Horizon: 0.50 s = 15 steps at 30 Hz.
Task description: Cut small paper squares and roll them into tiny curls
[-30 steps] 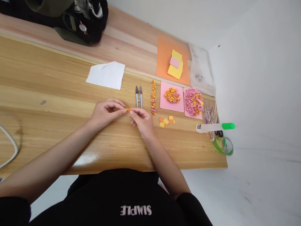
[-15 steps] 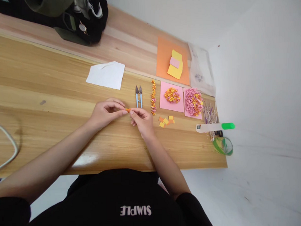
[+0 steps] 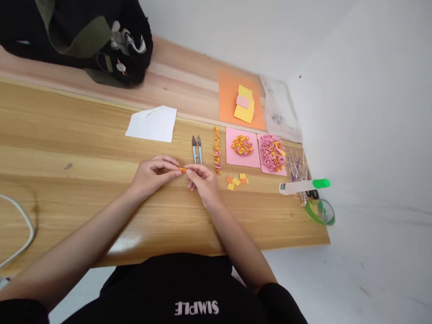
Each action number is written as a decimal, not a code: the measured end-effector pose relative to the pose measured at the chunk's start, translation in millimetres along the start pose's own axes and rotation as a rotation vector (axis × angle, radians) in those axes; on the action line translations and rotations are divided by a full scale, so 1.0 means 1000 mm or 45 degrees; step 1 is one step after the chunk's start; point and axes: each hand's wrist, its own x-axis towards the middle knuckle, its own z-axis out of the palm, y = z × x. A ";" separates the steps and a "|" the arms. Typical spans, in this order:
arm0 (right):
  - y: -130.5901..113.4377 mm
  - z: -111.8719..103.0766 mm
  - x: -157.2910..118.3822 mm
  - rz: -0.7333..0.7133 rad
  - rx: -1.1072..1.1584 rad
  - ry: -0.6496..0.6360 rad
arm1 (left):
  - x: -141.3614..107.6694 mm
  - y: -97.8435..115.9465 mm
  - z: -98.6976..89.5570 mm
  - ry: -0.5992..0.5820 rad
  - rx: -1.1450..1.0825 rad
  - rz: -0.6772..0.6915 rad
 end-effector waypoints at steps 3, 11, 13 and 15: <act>-0.003 -0.001 0.001 0.073 0.100 0.002 | 0.006 0.003 -0.006 -0.077 -0.062 -0.039; -0.004 -0.001 0.005 0.151 0.133 0.026 | 0.045 0.011 -0.015 -0.594 -0.271 -0.091; -0.005 -0.001 0.006 0.171 0.153 0.055 | 0.050 0.005 -0.013 -0.529 -0.317 -0.109; -0.006 -0.002 0.006 0.182 0.174 0.074 | 0.052 -0.002 -0.014 -0.465 -0.363 -0.120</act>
